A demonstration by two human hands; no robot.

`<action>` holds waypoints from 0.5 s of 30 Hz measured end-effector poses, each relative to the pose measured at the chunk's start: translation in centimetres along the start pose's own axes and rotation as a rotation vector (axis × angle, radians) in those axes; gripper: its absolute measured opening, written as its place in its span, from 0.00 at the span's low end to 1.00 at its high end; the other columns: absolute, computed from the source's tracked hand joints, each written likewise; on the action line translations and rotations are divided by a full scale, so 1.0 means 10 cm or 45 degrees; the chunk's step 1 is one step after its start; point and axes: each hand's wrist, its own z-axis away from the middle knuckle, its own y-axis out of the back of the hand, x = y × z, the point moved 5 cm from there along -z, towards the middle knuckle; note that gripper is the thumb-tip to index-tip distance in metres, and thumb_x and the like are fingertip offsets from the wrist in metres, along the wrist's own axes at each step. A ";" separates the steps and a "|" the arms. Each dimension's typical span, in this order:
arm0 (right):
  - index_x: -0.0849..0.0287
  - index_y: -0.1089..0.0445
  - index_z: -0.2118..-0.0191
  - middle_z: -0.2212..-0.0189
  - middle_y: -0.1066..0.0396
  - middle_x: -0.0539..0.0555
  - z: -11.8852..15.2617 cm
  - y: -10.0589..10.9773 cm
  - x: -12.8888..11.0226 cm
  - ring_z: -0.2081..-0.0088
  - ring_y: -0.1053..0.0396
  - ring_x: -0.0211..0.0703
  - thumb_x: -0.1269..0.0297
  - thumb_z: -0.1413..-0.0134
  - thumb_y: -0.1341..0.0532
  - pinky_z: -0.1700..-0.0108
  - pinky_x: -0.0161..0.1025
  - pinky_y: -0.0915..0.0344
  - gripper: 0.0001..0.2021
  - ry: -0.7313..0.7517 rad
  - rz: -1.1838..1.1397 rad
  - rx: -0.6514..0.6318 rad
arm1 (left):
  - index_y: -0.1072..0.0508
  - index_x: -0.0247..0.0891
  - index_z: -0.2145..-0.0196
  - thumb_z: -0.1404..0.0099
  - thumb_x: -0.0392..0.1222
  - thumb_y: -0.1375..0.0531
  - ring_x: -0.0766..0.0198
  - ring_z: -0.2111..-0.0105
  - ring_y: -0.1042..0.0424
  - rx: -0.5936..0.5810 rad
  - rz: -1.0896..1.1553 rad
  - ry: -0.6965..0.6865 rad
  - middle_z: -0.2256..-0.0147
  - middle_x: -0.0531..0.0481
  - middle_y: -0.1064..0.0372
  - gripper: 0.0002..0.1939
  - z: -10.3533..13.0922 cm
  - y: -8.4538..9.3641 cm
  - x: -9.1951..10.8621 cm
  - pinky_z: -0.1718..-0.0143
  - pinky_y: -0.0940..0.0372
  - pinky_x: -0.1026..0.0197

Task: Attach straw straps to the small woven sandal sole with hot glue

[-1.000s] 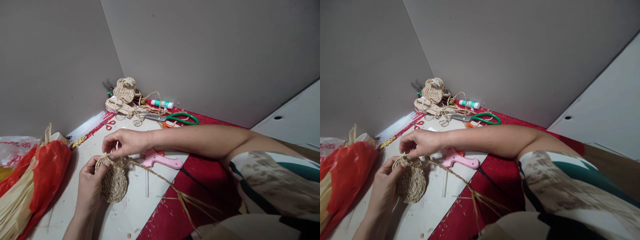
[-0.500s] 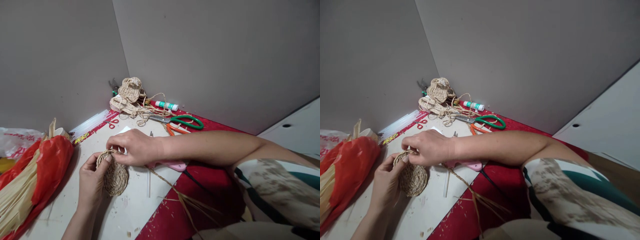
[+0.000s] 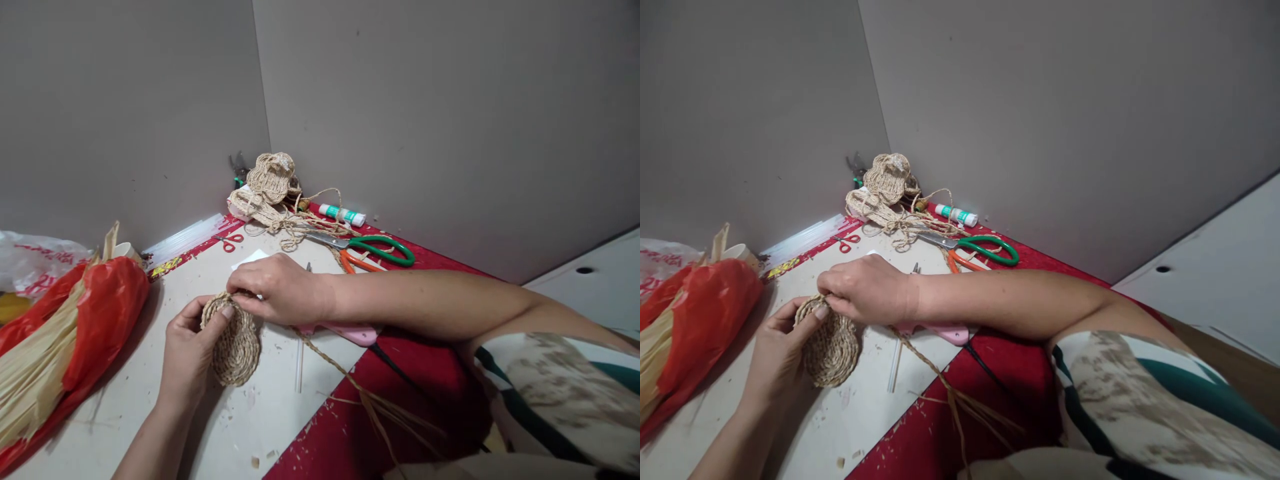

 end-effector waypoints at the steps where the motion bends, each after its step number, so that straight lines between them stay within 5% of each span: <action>1: 0.61 0.30 0.63 0.67 0.27 0.53 0.00 0.01 0.00 0.67 0.34 0.38 0.67 0.41 0.46 0.66 0.36 0.44 0.07 0.003 0.008 -0.016 | 0.24 0.38 0.68 0.52 0.44 0.28 0.67 0.74 0.32 -0.008 0.002 0.003 0.73 0.53 0.28 0.15 0.00 0.00 0.00 0.72 0.37 0.66; 15: 0.61 0.31 0.61 0.67 0.29 0.54 0.01 0.08 -0.14 0.70 0.38 0.39 0.68 0.39 0.48 0.71 0.37 0.52 0.08 0.108 0.337 -0.175 | 0.24 0.38 0.68 0.51 0.47 0.30 0.66 0.75 0.34 -0.015 -0.139 -0.098 0.74 0.53 0.28 0.15 0.02 -0.03 0.06 0.72 0.38 0.66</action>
